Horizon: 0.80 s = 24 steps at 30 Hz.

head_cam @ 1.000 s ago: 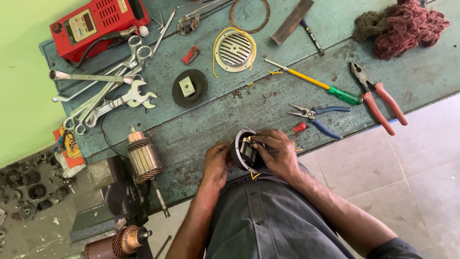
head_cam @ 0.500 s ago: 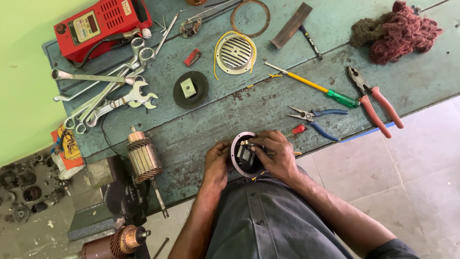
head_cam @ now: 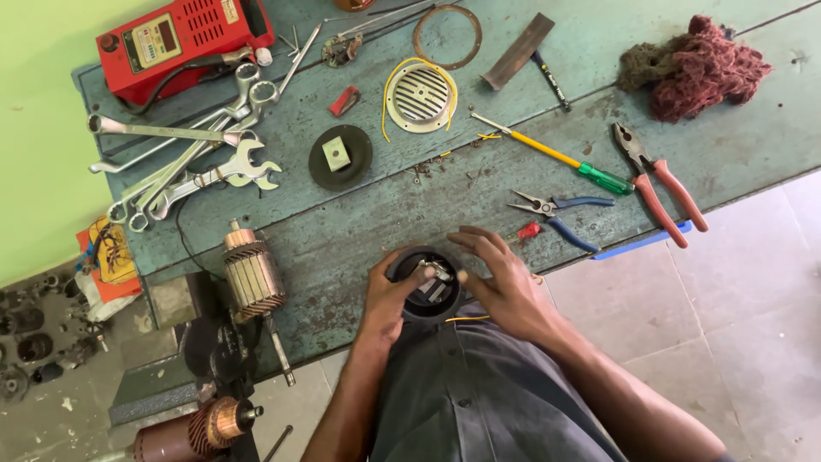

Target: Repairing a motor component by inserting wires into a housing and tightening them with a screwdriver.

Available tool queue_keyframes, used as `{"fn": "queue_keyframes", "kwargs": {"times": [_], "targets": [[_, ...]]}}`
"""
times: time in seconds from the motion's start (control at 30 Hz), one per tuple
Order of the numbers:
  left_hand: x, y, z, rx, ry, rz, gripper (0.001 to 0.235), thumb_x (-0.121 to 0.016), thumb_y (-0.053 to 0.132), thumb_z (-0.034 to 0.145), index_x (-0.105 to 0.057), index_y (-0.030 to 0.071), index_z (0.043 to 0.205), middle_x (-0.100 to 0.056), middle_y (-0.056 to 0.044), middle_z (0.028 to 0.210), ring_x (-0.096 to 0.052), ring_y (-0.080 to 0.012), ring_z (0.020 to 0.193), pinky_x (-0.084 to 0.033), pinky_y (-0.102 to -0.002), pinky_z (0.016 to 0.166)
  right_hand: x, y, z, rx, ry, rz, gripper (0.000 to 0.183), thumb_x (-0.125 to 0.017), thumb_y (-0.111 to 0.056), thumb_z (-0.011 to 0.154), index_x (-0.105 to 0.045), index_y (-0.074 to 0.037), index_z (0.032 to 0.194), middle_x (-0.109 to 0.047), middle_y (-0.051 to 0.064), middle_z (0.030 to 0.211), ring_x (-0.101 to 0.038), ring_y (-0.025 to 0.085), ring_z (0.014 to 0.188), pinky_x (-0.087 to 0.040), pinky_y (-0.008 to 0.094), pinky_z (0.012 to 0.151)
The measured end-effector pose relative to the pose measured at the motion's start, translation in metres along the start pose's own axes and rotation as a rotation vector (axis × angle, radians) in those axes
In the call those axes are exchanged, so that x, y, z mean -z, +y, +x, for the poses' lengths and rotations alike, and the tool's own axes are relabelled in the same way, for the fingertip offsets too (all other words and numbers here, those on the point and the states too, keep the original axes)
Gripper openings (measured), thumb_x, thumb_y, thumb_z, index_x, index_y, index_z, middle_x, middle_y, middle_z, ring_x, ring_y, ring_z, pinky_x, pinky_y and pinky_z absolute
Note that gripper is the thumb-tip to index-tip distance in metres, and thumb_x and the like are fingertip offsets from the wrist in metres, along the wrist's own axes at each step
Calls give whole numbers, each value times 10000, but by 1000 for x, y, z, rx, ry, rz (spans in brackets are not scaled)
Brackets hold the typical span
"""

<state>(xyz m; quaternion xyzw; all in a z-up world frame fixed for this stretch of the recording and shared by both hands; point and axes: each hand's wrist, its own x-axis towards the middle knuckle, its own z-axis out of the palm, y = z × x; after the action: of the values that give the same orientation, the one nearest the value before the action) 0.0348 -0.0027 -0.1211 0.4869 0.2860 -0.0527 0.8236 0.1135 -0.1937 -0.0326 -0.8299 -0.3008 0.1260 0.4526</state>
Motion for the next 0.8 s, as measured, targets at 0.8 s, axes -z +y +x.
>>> {"fn": "queue_keyframes", "kwargs": {"times": [0.8], "targets": [[2,28,-4,-162,92,-79,295,-808,219,863,-694,33,1061,-727,-31,912,-698,-121,820,-598,-288,761,-27,73,-3,-435,-409,989,743,-806,-214,781,-532,32,1427,-695,157,1298,-671,221,1164,-556,373,978]]}}
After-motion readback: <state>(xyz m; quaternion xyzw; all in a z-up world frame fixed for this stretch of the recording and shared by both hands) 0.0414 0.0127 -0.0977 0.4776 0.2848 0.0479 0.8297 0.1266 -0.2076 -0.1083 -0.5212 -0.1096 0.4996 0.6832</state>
